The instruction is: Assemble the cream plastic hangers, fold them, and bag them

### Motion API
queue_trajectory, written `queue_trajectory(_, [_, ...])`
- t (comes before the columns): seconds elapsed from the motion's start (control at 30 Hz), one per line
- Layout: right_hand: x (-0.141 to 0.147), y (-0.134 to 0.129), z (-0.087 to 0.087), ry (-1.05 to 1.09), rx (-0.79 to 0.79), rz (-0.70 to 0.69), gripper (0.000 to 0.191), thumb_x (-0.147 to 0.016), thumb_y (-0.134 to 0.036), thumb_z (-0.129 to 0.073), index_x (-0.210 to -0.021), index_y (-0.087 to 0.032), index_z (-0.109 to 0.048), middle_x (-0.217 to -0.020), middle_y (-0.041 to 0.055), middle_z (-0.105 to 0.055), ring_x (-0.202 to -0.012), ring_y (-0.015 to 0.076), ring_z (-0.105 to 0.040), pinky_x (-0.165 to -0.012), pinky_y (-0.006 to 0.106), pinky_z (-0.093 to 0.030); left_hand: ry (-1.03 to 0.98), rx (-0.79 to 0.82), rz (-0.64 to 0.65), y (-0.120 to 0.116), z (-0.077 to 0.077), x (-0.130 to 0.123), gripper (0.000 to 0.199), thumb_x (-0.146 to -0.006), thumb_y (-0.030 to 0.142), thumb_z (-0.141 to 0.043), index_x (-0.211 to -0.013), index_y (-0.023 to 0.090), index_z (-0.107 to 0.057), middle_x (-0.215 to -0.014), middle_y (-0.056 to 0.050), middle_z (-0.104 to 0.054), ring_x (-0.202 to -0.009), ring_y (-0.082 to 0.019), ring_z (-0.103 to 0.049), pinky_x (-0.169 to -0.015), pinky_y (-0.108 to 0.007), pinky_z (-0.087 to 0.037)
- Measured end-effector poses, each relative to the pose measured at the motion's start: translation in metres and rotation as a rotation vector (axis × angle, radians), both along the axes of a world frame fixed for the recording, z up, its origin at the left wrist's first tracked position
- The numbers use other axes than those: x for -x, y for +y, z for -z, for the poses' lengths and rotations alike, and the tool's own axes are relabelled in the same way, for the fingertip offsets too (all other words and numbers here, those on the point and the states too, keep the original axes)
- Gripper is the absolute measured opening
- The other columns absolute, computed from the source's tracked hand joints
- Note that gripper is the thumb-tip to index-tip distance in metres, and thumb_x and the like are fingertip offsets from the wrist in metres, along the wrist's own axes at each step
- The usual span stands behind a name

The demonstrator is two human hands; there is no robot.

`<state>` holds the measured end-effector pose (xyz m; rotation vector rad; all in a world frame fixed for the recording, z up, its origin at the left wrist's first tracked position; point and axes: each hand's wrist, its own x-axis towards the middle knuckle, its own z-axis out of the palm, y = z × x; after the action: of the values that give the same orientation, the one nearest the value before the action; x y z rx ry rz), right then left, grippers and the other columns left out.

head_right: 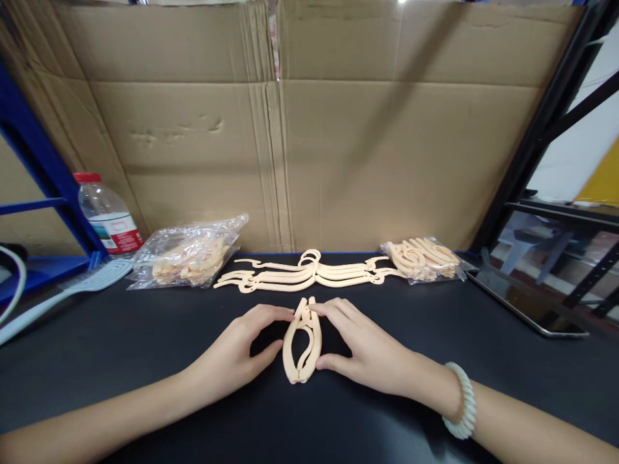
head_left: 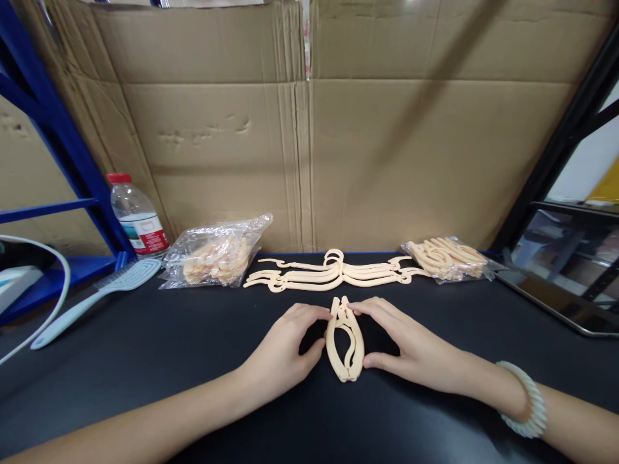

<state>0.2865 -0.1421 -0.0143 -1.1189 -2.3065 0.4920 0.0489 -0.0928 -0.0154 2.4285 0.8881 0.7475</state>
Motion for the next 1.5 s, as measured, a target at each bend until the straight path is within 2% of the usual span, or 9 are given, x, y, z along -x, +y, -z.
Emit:
queue_trajectory(0.17, [-0.002,0.003,0.002,0.029,-0.006,-0.007,0.060,-0.084,-0.040,-0.064,-0.138,-0.027,-0.041,-0.129,0.0095,-0.052,-0.121,0.0243,-0.047,-0.104,0.043,-0.040,0.006,-0.004,-0.005,0.001,0.001,0.001,0.034,-0.080,0.015,-0.055,-0.112,0.022,-0.061,-0.113,-0.006,-0.066,-0.107,-0.024,-0.059,-0.097,-0.040,-0.046])
queue_trajectory(0.5, [-0.005,0.007,0.003,0.022,-0.058,0.003,0.049,-0.086,-0.037,-0.063,-0.131,-0.024,-0.049,-0.127,0.0097,-0.056,-0.120,0.0229,-0.049,-0.102,0.041,-0.042,-0.011,0.057,-0.048,0.001,-0.002,0.001,0.036,-0.077,0.016,-0.057,-0.113,0.022,-0.061,-0.114,-0.005,-0.066,-0.107,-0.024,-0.061,-0.096,-0.039,-0.046])
queue_trajectory(0.6, [-0.021,0.018,0.003,-0.007,-0.152,0.101,0.036,-0.089,-0.032,-0.058,-0.123,-0.022,-0.055,-0.122,0.0092,-0.060,-0.116,0.0228,-0.053,-0.100,0.042,-0.044,-0.029,0.062,-0.077,0.006,-0.003,0.004,0.034,-0.077,0.018,-0.057,-0.110,0.022,-0.061,-0.114,-0.005,-0.067,-0.105,-0.024,-0.061,-0.092,-0.039,-0.049])
queue_trajectory(0.7, [-0.048,0.035,0.004,-0.043,-0.255,0.225,0.023,-0.089,-0.027,-0.054,-0.110,-0.021,-0.063,-0.111,0.0087,-0.066,-0.107,0.0237,-0.059,-0.096,0.044,-0.046,-0.064,0.073,-0.090,0.014,-0.003,0.007,0.029,-0.078,0.018,-0.055,-0.106,0.021,-0.063,-0.111,-0.005,-0.068,-0.102,-0.023,-0.063,-0.087,-0.036,-0.052])
queue_trajectory(0.77, [-0.067,0.046,0.006,-0.055,-0.299,0.309,0.021,-0.088,-0.027,-0.053,-0.104,-0.021,-0.065,-0.104,0.0090,-0.068,-0.100,0.0249,-0.062,-0.093,0.046,-0.047,-0.085,0.085,-0.090,0.019,-0.002,0.009,0.027,-0.079,0.019,-0.054,-0.103,0.021,-0.064,-0.108,-0.005,-0.069,-0.098,-0.022,-0.064,-0.084,-0.035,-0.053])
queue_trajectory(0.87, [-0.088,0.058,0.011,-0.071,-0.332,0.402,0.024,-0.088,-0.027,-0.050,-0.106,-0.020,-0.065,-0.105,0.0109,-0.068,-0.101,0.0270,-0.062,-0.091,0.048,-0.048,-0.103,0.098,-0.087,0.022,-0.002,0.010,0.025,-0.078,0.019,-0.054,-0.100,0.021,-0.066,-0.104,-0.005,-0.069,-0.093,-0.021,-0.065,-0.082,-0.034,-0.054])
queue_trajectory(1.07, [-0.090,0.067,0.023,-0.170,-0.360,0.306,0.026,-0.088,-0.023,-0.049,-0.110,-0.020,-0.063,-0.111,0.0112,-0.064,-0.107,0.0270,-0.056,-0.096,0.050,-0.045,-0.149,0.102,-0.079,0.021,-0.002,0.008,0.024,-0.076,0.019,-0.056,-0.097,0.022,-0.068,-0.100,-0.003,-0.071,-0.091,-0.021,-0.065,-0.081,-0.034,-0.055])
queue_trajectory(1.33, [-0.089,0.069,0.025,-0.201,-0.339,0.303,0.024,-0.089,-0.023,-0.050,-0.109,-0.019,-0.063,-0.108,0.0118,-0.061,-0.103,0.0261,-0.055,-0.093,0.047,-0.045,-0.136,0.100,-0.085,0.022,-0.002,0.008,0.023,-0.076,0.018,-0.055,-0.096,0.021,-0.068,-0.100,-0.004,-0.071,-0.090,-0.021,-0.066,-0.081,-0.033,-0.055])
queue_trajectory(1.5, [-0.088,0.070,0.025,-0.171,-0.324,0.299,0.019,-0.090,-0.024,-0.051,-0.102,-0.019,-0.065,-0.102,0.0110,-0.061,-0.097,0.0250,-0.056,-0.089,0.045,-0.046,-0.164,0.141,-0.093,0.023,-0.002,0.008,0.023,-0.076,0.019,-0.055,-0.094,0.021,-0.068,-0.099,-0.005,-0.071,-0.089,-0.021,-0.066,-0.081,-0.035,-0.055])
